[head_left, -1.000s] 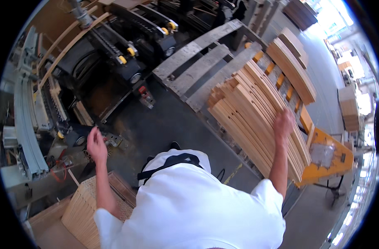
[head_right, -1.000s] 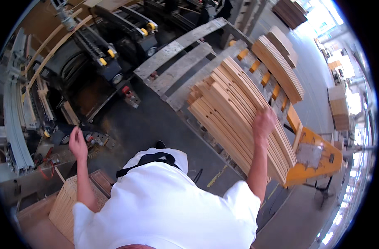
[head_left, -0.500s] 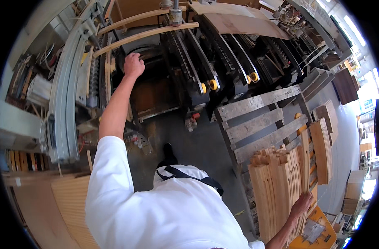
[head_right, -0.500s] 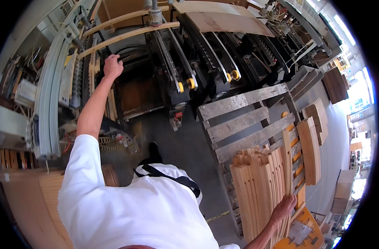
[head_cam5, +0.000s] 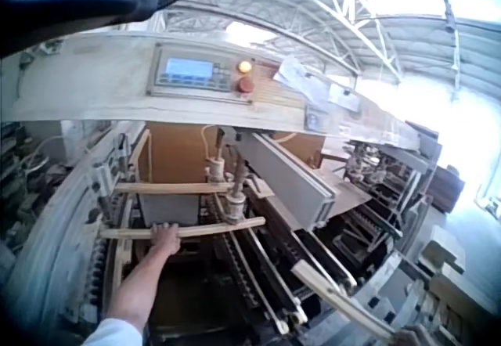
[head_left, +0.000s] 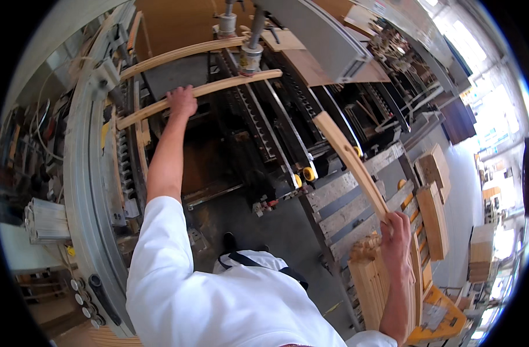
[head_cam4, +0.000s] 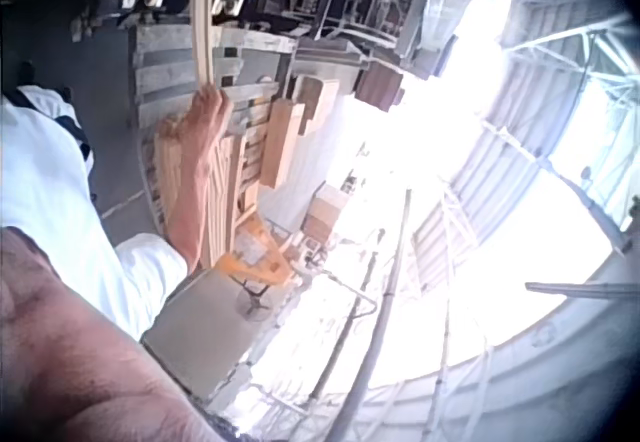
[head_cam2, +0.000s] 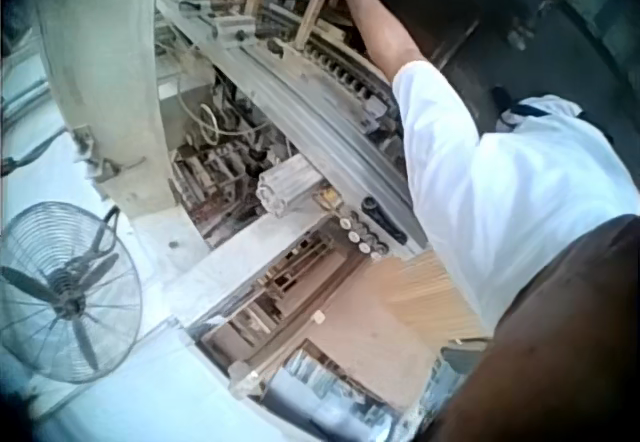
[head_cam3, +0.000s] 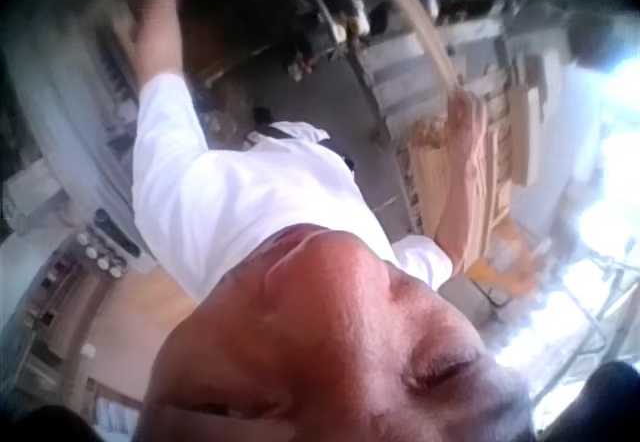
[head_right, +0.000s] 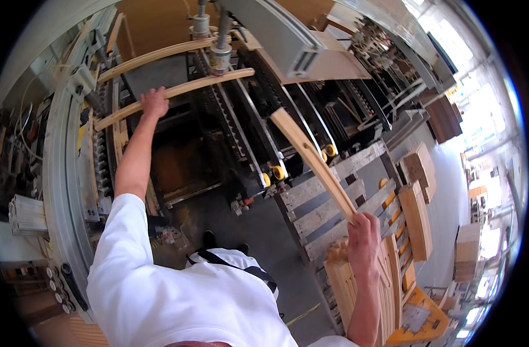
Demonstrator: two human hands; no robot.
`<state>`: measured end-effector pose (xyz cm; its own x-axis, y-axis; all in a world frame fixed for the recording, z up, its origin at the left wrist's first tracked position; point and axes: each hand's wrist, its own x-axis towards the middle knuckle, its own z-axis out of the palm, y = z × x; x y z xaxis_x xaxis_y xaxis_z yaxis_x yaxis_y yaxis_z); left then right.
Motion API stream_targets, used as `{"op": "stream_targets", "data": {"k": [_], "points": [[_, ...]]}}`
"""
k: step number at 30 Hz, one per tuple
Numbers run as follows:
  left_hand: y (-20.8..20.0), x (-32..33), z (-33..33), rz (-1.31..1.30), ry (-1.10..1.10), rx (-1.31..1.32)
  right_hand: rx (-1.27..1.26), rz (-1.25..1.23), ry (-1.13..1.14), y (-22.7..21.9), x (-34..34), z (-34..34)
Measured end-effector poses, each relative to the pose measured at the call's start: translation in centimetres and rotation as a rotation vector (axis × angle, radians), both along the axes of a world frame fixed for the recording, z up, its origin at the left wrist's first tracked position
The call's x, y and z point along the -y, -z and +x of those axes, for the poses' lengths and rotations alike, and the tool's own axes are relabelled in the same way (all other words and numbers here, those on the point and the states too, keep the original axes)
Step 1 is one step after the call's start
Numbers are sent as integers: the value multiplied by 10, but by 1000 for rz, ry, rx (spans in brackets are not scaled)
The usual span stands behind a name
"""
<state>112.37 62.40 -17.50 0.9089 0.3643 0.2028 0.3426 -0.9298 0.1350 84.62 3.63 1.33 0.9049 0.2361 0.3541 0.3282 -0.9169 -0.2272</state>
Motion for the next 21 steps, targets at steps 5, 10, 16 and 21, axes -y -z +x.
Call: {"op": "stream_targets", "data": {"k": [5,10,16,21], "points": [[15,60,-55,-224,157,84,-40,-40,-216,26,-64,106],[5,150,-162,-477,154,26,-55,-8,-534,71,-153,216],[-13,226,-258,-607,351,-199,-109,-100,-560,128,-287,319],[-36,254,-285,-652,316,-276,-203,-79,-407,155,-372,363]]}}
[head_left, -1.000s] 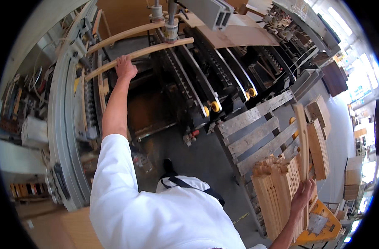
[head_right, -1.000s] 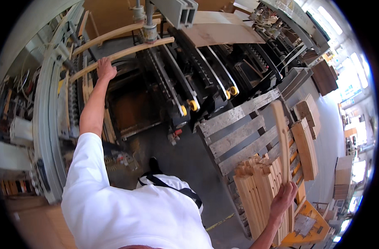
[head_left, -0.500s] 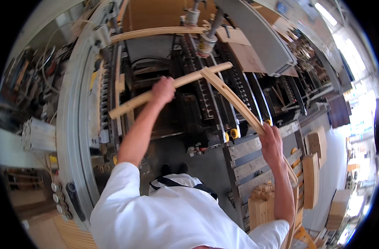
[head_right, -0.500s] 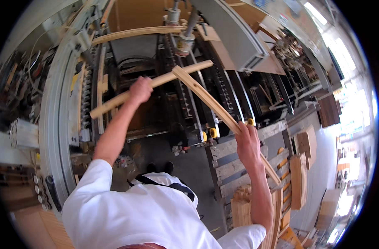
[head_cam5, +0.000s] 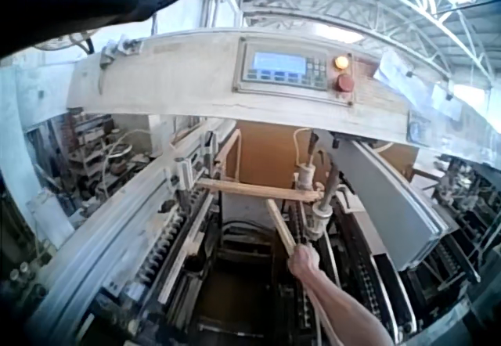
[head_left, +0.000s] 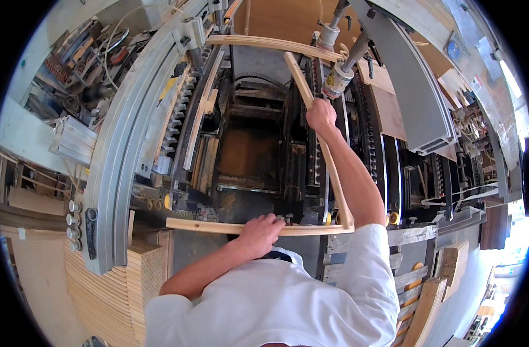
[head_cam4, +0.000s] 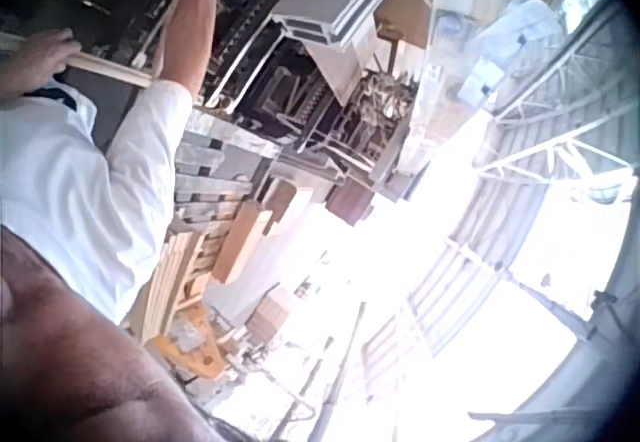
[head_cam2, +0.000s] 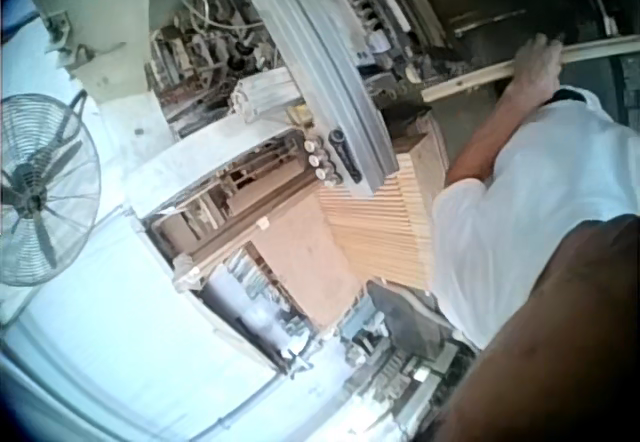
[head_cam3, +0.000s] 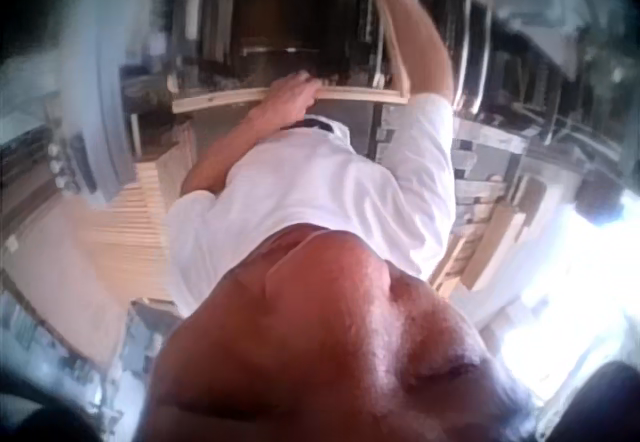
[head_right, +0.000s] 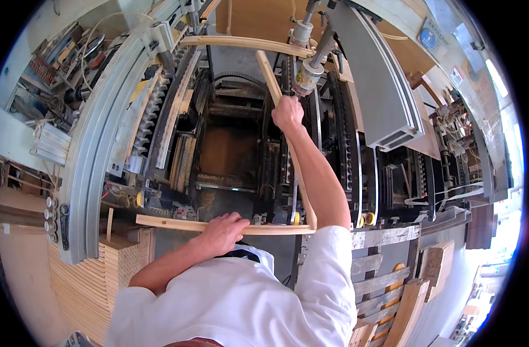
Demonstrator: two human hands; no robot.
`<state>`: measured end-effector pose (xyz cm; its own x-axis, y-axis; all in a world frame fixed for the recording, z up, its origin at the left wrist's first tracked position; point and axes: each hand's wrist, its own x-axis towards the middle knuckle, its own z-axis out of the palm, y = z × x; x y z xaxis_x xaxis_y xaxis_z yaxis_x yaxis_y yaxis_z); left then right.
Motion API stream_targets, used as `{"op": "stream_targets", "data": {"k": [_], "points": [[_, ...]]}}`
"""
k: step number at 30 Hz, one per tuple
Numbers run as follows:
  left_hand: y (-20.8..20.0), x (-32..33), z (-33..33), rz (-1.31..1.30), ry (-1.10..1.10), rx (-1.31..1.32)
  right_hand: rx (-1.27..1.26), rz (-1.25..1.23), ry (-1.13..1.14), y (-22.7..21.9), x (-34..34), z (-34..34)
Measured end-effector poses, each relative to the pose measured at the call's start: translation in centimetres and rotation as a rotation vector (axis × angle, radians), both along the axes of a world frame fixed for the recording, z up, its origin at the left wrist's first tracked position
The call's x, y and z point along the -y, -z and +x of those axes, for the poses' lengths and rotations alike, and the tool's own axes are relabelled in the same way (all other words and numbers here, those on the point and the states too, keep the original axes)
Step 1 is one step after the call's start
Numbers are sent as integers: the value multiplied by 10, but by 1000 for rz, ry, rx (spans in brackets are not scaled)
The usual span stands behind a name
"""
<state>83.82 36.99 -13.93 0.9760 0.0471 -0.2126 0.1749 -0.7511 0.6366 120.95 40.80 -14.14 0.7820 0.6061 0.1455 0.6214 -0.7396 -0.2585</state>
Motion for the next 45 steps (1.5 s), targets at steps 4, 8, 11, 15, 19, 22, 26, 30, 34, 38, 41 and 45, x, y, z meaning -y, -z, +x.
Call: {"op": "stream_targets", "data": {"k": [4,8,11,15,19,22,26,30,34,38,41,45], "points": [[1,4,-20,12,-45,-36,-76,37,111,2,-25,24],[1,-2,-44,63,-78,-136,-105,30,136,9,-36,36],[3,-11,-62,71,-130,-210,-78,25,88,19,-38,33],[20,-22,-88,71,-199,-240,-35,47,54,24,-38,37],[37,-31,-103,67,-222,-287,-17,39,102,14,-57,37],[44,-32,-113,61,-243,-310,-25,19,128,10,-65,38],[56,-29,-126,33,-315,-357,-53,-29,135,16,-70,40],[47,-29,-128,41,-329,-323,-49,-35,48,23,-70,33],[44,-27,-127,37,-338,-385,-10,12,-44,29,-89,30],[52,-22,-139,33,-355,-340,-24,26,-45,16,-119,23],[50,-21,-144,16,-386,-371,7,31,-52,15,-126,15],[52,-18,-148,33,-417,-360,-2,21,-68,13,-135,4]]}}
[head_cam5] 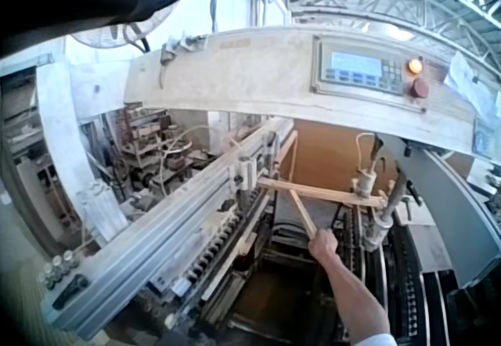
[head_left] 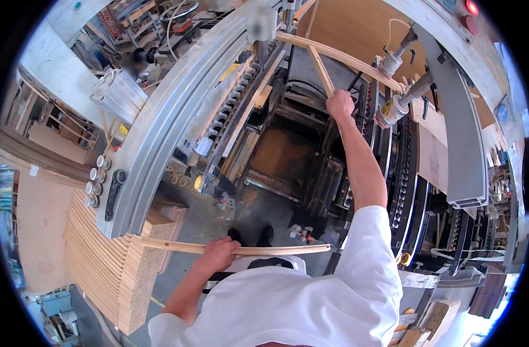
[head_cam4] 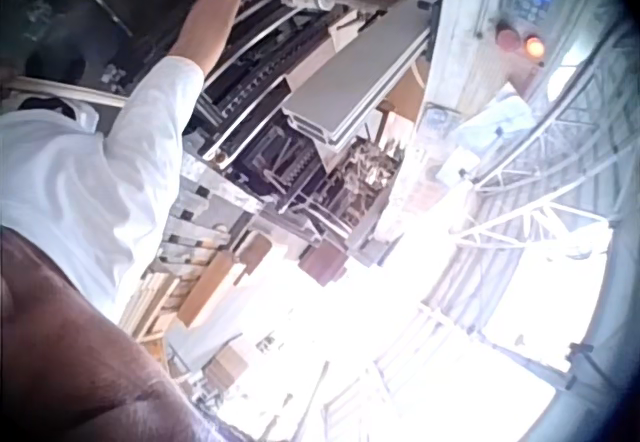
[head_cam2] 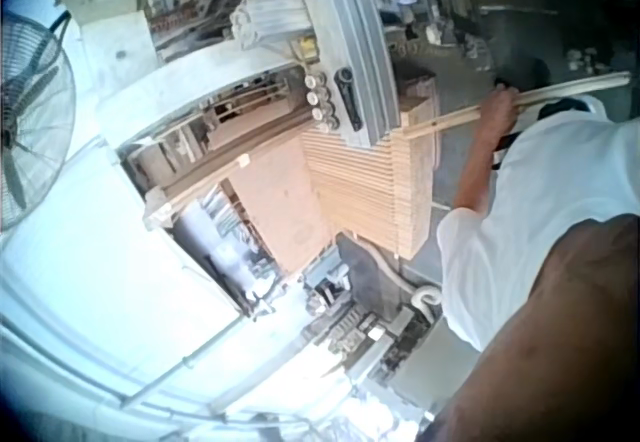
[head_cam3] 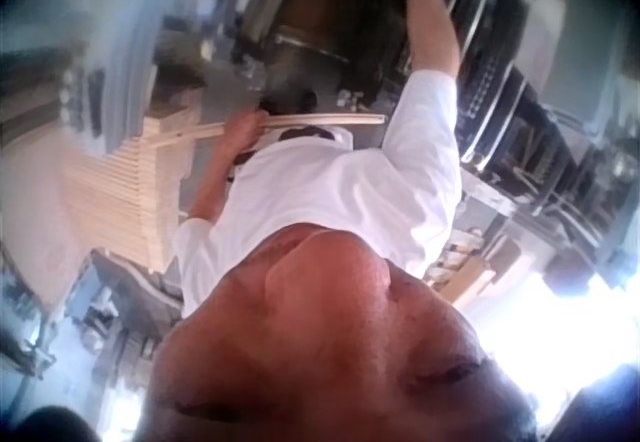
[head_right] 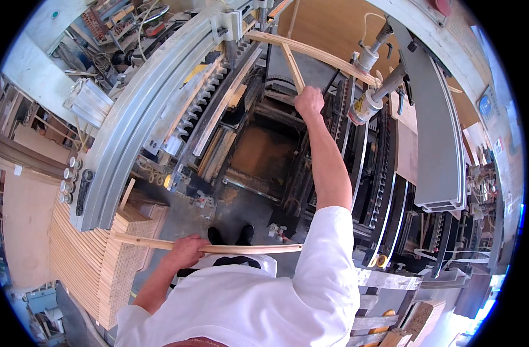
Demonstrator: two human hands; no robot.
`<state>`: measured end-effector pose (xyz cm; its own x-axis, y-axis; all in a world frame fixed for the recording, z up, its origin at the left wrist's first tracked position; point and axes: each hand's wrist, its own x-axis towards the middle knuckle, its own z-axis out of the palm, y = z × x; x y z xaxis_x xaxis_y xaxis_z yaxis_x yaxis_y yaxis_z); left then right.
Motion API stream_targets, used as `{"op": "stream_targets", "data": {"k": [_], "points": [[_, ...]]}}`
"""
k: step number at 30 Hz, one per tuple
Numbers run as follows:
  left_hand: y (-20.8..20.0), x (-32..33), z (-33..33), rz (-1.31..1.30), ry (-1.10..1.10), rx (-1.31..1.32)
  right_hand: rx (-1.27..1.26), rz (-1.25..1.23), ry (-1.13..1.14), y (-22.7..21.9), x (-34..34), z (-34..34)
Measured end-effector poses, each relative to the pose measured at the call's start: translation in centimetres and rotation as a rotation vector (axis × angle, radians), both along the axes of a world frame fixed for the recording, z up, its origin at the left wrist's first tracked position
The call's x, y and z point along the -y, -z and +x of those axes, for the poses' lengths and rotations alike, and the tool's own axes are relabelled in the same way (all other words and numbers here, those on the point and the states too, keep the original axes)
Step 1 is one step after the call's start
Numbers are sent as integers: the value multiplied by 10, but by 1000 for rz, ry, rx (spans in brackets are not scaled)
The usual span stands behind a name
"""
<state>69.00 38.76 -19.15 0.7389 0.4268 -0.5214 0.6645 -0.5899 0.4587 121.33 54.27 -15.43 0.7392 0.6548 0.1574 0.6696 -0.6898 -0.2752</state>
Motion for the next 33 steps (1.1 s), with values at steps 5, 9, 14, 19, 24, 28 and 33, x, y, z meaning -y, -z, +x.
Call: {"op": "stream_targets", "data": {"k": [5,9,14,19,24,28,33], "points": [[-5,-1,6,10,7,-26,-82,19,32,3,-9,7],[5,-1,3,-32,20,-1,13,-3,29,-3,9,28],[6,-5,2,-71,14,-16,-23,100,-3,1,21,14],[25,-22,-11,-127,45,-47,-152,183,-208,11,55,-16],[55,-32,-42,-210,15,-63,-155,223,-360,-3,121,-94],[63,-45,-59,-197,31,-40,-78,254,-439,3,149,-111],[88,-53,-94,-144,45,-117,86,235,-527,26,105,-103]]}}
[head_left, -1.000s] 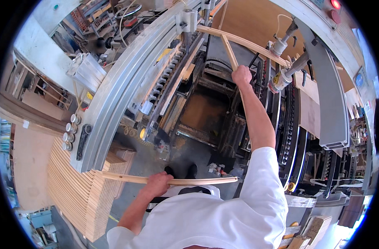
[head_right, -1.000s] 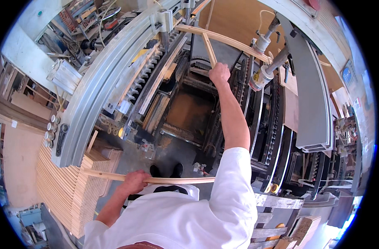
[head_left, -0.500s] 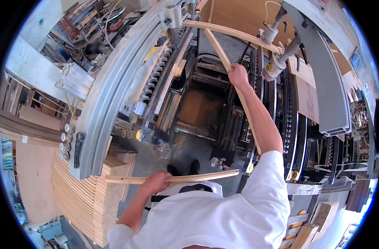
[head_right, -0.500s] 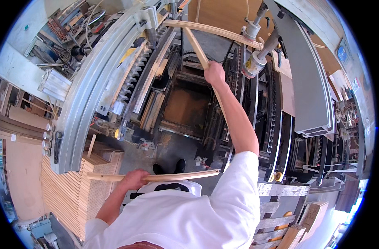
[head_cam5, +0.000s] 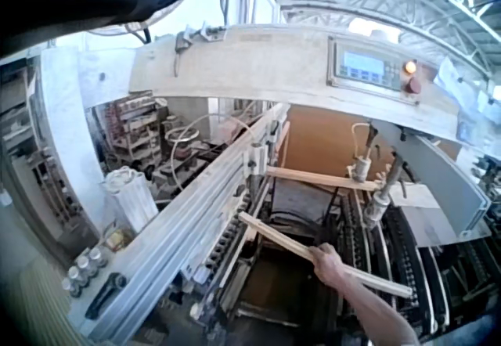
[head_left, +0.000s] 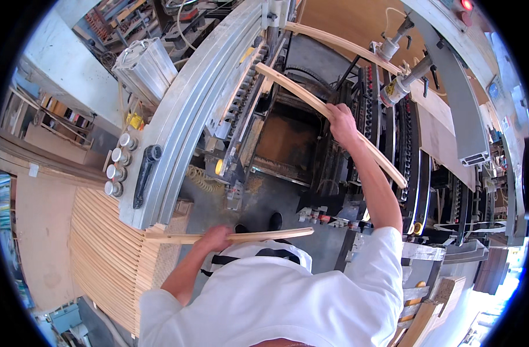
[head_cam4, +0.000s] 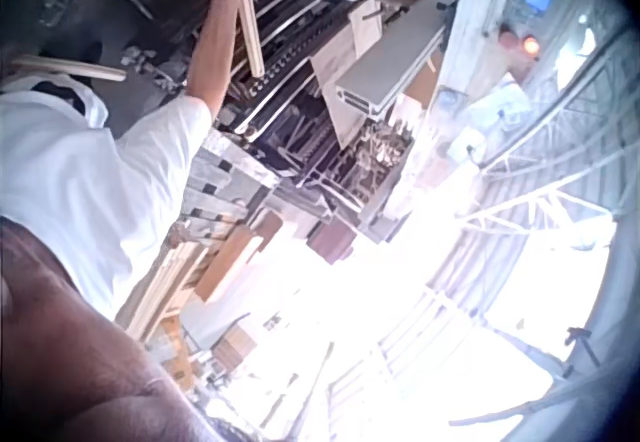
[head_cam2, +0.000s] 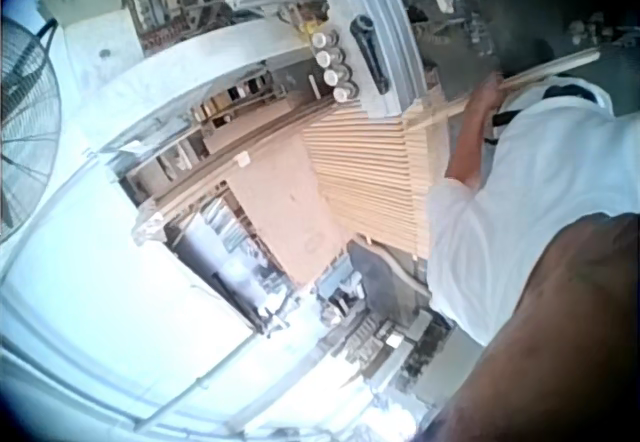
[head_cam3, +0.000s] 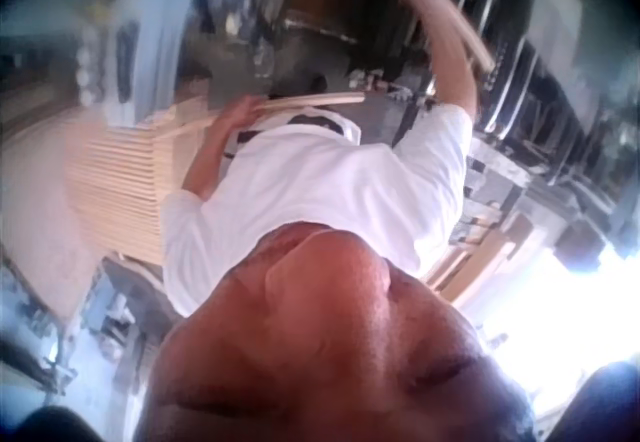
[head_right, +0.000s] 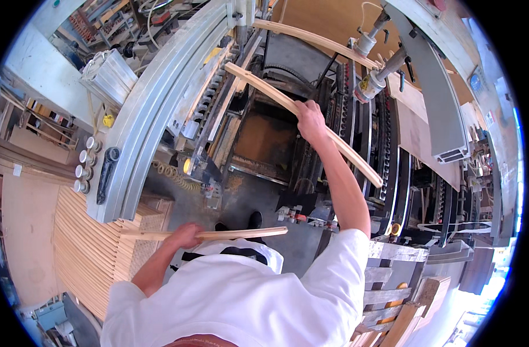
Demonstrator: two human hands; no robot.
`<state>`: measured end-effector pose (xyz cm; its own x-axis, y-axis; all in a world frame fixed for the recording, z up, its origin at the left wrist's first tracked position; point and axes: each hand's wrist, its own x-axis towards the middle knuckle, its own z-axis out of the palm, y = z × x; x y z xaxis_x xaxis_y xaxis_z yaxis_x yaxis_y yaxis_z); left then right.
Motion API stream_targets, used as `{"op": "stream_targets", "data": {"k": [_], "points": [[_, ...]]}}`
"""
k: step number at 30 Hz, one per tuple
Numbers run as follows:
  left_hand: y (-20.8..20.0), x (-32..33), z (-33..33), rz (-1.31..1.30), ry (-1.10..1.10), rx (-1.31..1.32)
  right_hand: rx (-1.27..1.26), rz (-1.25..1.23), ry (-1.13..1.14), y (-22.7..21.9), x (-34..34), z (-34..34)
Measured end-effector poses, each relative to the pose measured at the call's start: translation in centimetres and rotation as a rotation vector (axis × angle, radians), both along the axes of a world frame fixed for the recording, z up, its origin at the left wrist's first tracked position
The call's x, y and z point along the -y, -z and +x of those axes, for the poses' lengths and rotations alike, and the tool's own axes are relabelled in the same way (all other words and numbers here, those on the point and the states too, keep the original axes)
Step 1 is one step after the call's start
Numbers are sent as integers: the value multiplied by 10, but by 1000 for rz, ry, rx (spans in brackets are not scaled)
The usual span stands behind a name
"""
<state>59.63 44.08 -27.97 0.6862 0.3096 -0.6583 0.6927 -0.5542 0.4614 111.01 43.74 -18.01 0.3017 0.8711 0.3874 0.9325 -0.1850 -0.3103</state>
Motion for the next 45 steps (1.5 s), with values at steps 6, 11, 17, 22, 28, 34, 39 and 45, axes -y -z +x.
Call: {"op": "stream_targets", "data": {"k": [6,11,17,22,28,34,39,45], "points": [[26,-6,-55,53,-80,-51,202,-75,257,14,-64,55],[44,3,-87,12,-271,-87,198,1,301,24,-96,104],[54,26,-91,-47,-418,-198,-180,-195,154,-5,-152,138],[39,40,-74,-80,-543,-243,199,-43,250,-27,-228,180],[22,71,-66,-171,-795,-210,624,-5,278,13,-302,244],[21,81,-35,-404,-1328,-169,617,-38,213,29,-320,266],[28,68,-27,-384,-1374,-80,597,16,209,35,-319,278],[35,57,-27,-357,-1347,-69,449,33,219,29,-324,287]]}}
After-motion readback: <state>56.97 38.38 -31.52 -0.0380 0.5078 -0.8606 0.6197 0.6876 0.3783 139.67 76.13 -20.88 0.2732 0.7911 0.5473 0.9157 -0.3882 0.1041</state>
